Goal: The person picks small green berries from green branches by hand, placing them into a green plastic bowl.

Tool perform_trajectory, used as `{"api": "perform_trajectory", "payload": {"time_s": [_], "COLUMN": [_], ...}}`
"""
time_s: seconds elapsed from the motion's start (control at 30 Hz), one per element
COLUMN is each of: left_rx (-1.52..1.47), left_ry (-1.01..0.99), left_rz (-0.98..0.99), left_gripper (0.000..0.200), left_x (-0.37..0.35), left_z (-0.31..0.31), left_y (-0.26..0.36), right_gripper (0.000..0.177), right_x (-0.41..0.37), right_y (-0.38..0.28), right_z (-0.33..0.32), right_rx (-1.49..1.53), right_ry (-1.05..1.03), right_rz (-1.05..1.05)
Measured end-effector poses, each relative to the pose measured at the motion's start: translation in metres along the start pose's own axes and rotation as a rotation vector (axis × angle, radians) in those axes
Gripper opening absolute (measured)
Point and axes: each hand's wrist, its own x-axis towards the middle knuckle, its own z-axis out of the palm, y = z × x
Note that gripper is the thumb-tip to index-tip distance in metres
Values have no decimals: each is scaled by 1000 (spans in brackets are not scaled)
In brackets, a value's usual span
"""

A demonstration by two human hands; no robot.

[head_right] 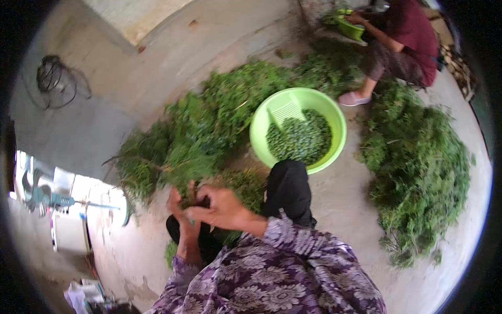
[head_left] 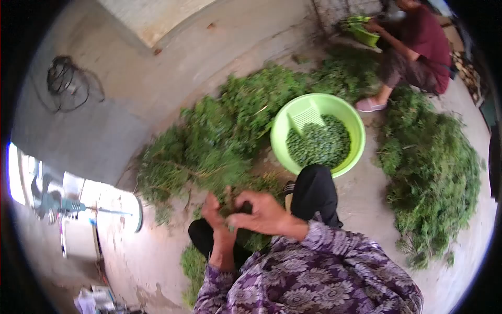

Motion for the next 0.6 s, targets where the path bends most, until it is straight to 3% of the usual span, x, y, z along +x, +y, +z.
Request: {"api": "perform_trajectory", "payload": {"time_s": [0.03, 0.1, 0.13, 0.23, 0.3, 0.33, 0.43, 0.47, 0.5, 0.57, 0.6], "left_rx": [-58, -133, -157, 4, -463, -116, -35, -251, -256, -782, -846], "left_ry": [311, 54, 35, 71, 134, 77, 90, 124, 118, 146, 45], "left_rz": [105, -146, -130, -7, -264, -149, -197, -316, -315, -631, -725], "left_gripper": [34, 32, 32, 27, 23, 21, 22, 26, 26, 25, 21], "left_x": [-27, -4, -1, 0, 1, 4, 8, 5, 2, -1, -3], "left_z": [20, 9, 10, 14, 21, 13, 10, 12, 12, 10, 4], "left_y": [-54, -4, -3, -4, -2, 6, -1, -13, -16, -15, -11], "right_gripper": [29, 27, 24, 22, 21, 21, 21, 20, 20, 22, 24], "right_x": [-1, -2, -2, -3, -4, -4, -7, -6, -6, -6, -5], "right_y": [-2, 5, 0, 5, 13, 16, 18, 10, 6, 14, 19], "right_z": [2, 6, 2, 3, 4, 4, 1, -3, -5, -7, -7], "right_rx": [-69, -43, -1, 50, 62, 89, 68, 211, 357, 442, 527], "right_ry": [21, 55, -26, 9, 15, -35, -75, -127, -178, -143, -114], "right_rz": [32, 33, 211, 150, 125, 139, 91, 245, 397, 384, 369]}}
